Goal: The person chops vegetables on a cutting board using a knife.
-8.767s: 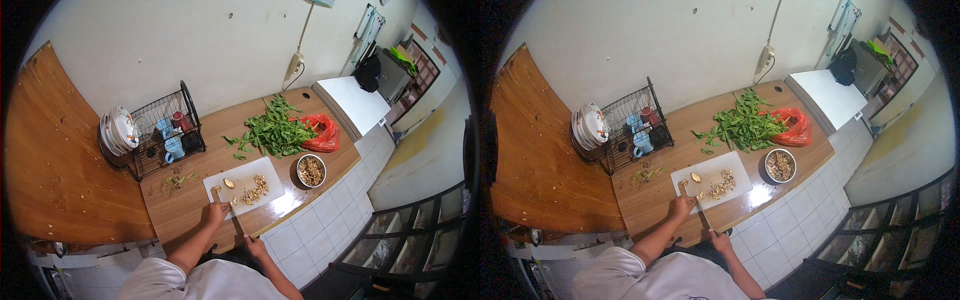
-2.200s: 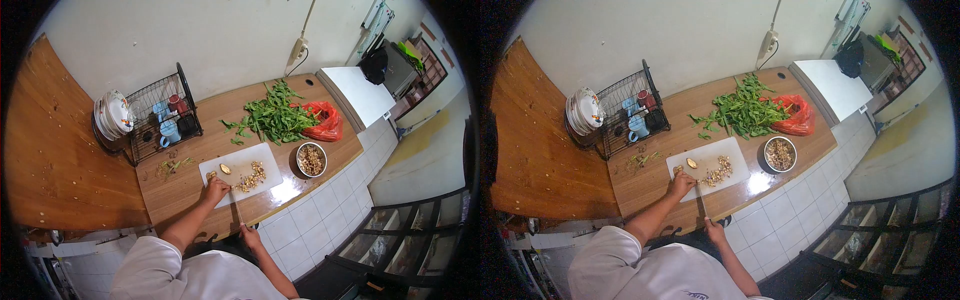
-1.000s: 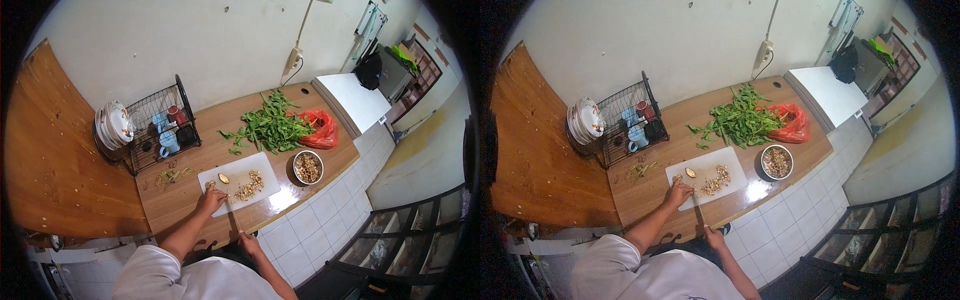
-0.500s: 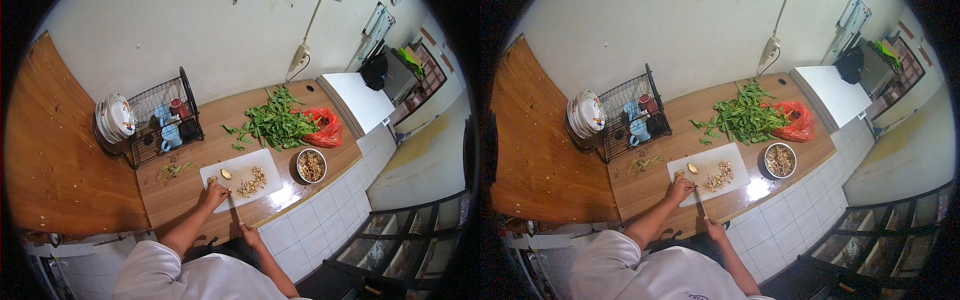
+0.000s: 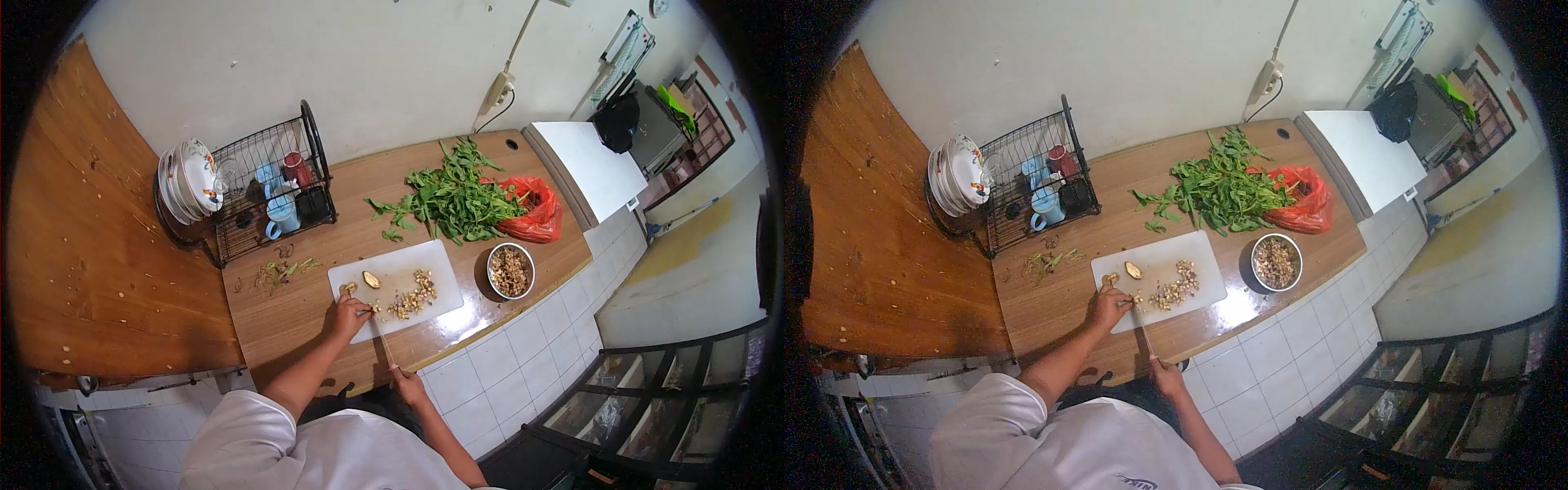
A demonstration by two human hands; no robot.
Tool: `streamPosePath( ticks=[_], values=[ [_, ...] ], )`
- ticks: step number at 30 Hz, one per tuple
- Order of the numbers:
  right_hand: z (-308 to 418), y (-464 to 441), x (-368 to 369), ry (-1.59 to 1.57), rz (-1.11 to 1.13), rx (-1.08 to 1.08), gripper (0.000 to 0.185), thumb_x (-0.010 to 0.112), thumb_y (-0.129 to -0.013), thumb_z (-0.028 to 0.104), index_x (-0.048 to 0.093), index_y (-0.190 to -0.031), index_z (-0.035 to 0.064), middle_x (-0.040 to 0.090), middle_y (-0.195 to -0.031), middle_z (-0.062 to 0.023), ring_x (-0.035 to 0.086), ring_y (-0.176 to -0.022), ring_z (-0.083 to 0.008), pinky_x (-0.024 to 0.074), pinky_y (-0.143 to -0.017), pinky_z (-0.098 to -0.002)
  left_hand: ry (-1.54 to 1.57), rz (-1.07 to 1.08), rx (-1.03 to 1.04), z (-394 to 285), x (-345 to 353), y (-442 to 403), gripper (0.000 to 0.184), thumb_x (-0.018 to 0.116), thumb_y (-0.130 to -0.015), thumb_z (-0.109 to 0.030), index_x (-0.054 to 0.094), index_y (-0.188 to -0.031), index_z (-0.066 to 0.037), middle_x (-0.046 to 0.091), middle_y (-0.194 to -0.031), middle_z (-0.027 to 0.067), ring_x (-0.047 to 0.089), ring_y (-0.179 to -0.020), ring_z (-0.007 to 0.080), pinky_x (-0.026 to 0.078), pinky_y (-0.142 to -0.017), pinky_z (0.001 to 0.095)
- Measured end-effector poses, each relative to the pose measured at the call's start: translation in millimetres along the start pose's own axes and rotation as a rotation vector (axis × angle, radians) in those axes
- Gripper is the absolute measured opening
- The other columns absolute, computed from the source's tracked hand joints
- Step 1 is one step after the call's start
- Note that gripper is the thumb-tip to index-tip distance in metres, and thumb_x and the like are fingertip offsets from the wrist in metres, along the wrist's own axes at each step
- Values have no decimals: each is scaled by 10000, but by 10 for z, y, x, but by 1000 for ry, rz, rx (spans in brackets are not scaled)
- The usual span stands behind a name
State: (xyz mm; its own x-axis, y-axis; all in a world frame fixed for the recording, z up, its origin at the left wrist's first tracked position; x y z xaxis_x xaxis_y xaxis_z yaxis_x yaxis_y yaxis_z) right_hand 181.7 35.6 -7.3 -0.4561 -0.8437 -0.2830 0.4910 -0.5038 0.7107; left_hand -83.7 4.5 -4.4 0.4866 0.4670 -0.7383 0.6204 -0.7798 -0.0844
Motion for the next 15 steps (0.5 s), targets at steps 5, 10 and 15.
streamPosePath(
  ticks=[5, 10, 15],
  values=[
    [-26, -86, -13, -33, 4, 1, 689, 518, -963, 658, 717, -815, 15, 641, -708, -100, 599, -680, -219, 469, -661, -360, -13, 46, 5, -11, -12, -20, 171, 825, -776, -242, 802, -890, -116, 729, -908, 34, 614, -993, 253, 511, -903, 373],
    [-257, -322, 64, 12, 37, 49, 721, 529, -974, 615, 685, -1181, -58, 714, -1065, -255, 679, -1044, -355, 496, -930, -414, -67, 116, -36, 13, 35, -55, 178, 819, -782, -262, 804, -891, -122, 733, -914, 32, 623, -989, 244, 520, -885, 368],
    [-107, -427, 131, 126, -31, -23, 763, 520, -963, 646, 676, -1199, -63, 705, -1122, -274, 662, -1110, -385, 483, -983, -429, -68, 117, 0, -37, 82, -66, 177, 815, -785, -270, 805, -890, -128, 737, -920, 26, 626, -985, 245, 527, -877, 370]
  ],
)
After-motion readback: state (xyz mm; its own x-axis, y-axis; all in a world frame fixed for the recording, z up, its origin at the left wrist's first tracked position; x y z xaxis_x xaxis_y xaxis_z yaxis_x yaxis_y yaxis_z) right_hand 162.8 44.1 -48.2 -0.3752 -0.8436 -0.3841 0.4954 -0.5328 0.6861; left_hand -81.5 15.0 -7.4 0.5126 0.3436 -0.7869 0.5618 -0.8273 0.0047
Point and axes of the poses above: each hand's wrist, its own y-axis away from the middle knuckle, its own x-axis out of the palm, z = x × y, the point moved 6 cm from there along -y, towards the middle knuckle
